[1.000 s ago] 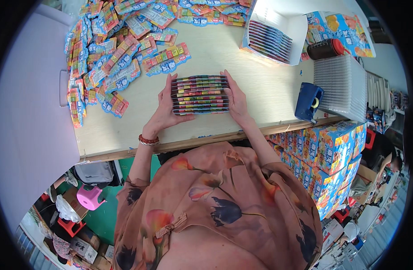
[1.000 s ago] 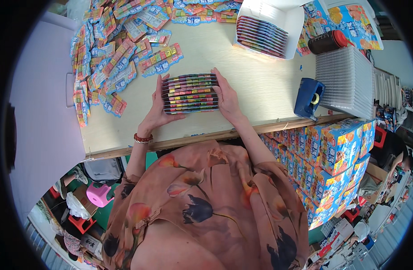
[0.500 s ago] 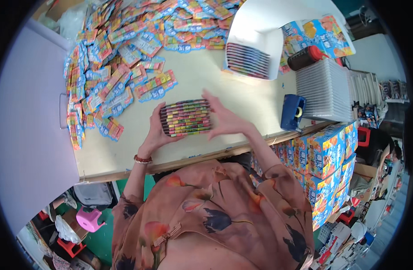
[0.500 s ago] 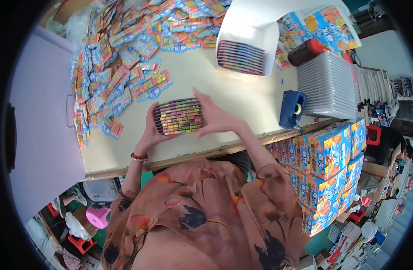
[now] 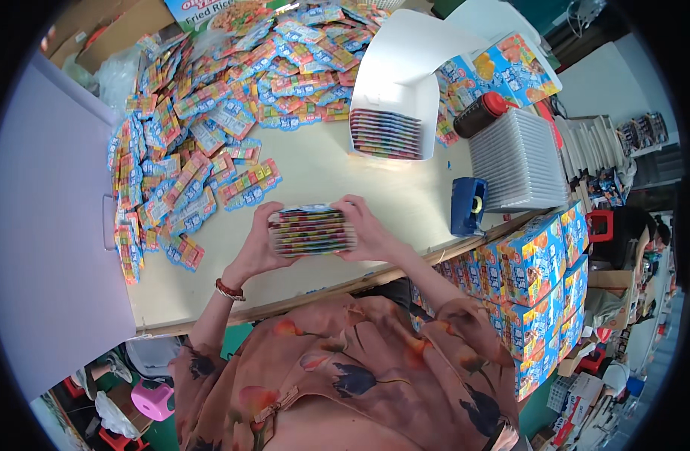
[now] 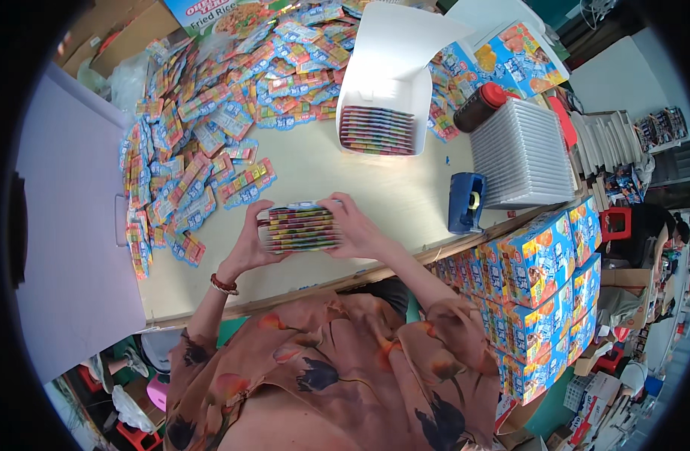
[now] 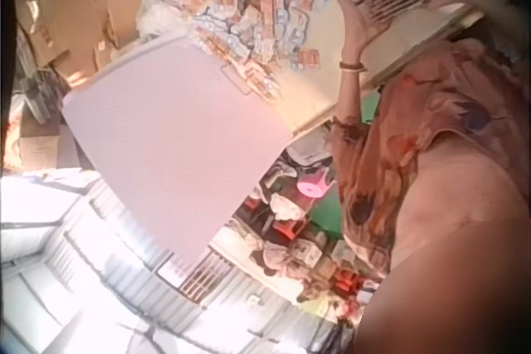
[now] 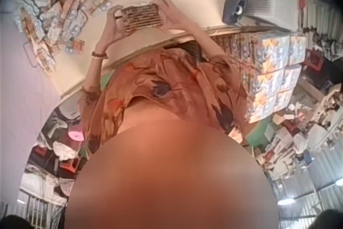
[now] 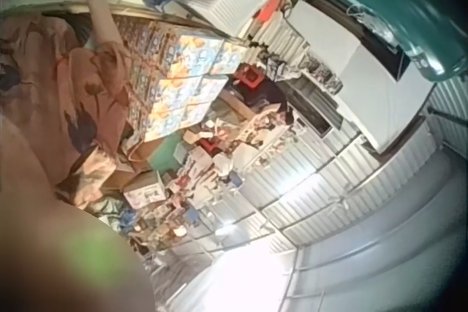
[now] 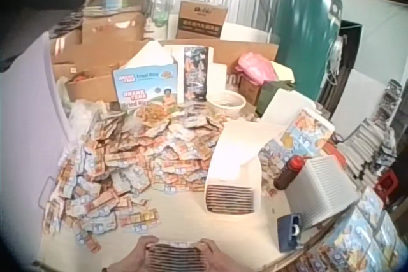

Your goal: Sorting small colorful product packets from a large pile and packing them into display boxes.

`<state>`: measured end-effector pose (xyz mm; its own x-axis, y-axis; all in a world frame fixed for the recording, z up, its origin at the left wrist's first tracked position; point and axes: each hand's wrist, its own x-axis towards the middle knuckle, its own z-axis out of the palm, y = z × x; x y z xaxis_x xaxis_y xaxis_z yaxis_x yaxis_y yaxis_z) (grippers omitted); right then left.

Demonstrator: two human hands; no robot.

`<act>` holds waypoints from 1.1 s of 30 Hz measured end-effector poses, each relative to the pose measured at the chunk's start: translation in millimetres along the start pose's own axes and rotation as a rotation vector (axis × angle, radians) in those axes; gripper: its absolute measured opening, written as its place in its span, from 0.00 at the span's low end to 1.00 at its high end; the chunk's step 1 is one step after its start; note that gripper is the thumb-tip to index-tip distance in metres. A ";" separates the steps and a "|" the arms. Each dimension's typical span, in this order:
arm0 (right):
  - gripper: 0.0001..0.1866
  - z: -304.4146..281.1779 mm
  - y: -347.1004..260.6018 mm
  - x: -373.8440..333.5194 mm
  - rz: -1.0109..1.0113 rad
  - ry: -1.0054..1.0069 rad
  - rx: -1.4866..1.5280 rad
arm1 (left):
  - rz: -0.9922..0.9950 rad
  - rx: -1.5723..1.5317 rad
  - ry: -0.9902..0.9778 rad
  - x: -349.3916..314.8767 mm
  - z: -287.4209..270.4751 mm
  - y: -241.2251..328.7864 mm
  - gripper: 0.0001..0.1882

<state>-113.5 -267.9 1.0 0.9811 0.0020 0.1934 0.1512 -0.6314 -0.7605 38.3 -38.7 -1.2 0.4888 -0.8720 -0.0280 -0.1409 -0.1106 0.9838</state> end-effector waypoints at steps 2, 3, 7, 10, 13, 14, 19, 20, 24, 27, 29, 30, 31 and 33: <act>0.50 -31.1 3.2 -5.4 0.005 0.102 -0.034 | 0.345 0.420 0.012 34.0 -1.4 33.5 0.48; 0.51 -52.8 -0.8 -2.9 0.018 0.141 -0.080 | 0.459 0.462 0.002 55.9 -1.8 69.2 0.46; 0.55 -150.4 11.2 41.7 -0.069 0.406 -0.330 | 0.816 0.667 0.106 168.9 5.1 142.2 0.42; 0.53 -200.7 40.0 80.5 -0.086 0.458 -0.369 | 0.821 0.723 0.071 245.8 9.0 157.9 0.43; 0.53 -220.6 75.2 95.3 -0.032 0.420 -0.421 | 0.786 0.712 0.016 294.3 11.1 138.0 0.45; 0.53 -220.5 87.7 96.3 0.012 0.403 -0.462 | 0.771 0.727 0.012 304.9 12.1 128.3 0.45; 0.55 -208.0 111.1 85.8 0.196 0.337 -0.742 | 0.663 0.743 -0.066 314.9 28.5 103.3 0.45; 0.55 -205.6 114.7 86.6 0.208 0.337 -0.756 | 0.637 0.792 -0.069 316.3 30.2 101.3 0.45; 0.58 -204.3 112.0 88.5 0.226 0.331 -0.780 | 0.664 0.874 -0.063 325.6 33.9 96.5 0.45; 0.58 -197.5 94.7 93.1 0.135 0.389 -0.829 | 0.622 0.878 -0.069 331.0 31.2 87.5 0.46; 0.51 -187.0 85.2 98.4 0.200 0.300 -1.041 | 0.632 0.907 -0.052 333.0 29.9 80.8 0.48; 0.48 -180.5 87.5 99.3 0.211 0.264 -1.140 | 0.629 0.915 -0.049 334.1 30.4 79.8 0.49; 0.44 -174.1 89.8 100.1 0.240 0.266 -1.132 | 0.625 0.924 -0.046 334.5 30.2 78.6 0.50; 0.42 -175.0 93.4 99.1 0.251 0.254 -1.128 | 0.618 0.965 -0.068 332.3 28.6 81.2 0.52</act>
<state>-23.2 -462.3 57.6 0.8966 -0.2938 0.3312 -0.3596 -0.9197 0.1577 164.7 -351.0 64.4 0.0631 -0.9252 0.3741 -0.9562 0.0512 0.2881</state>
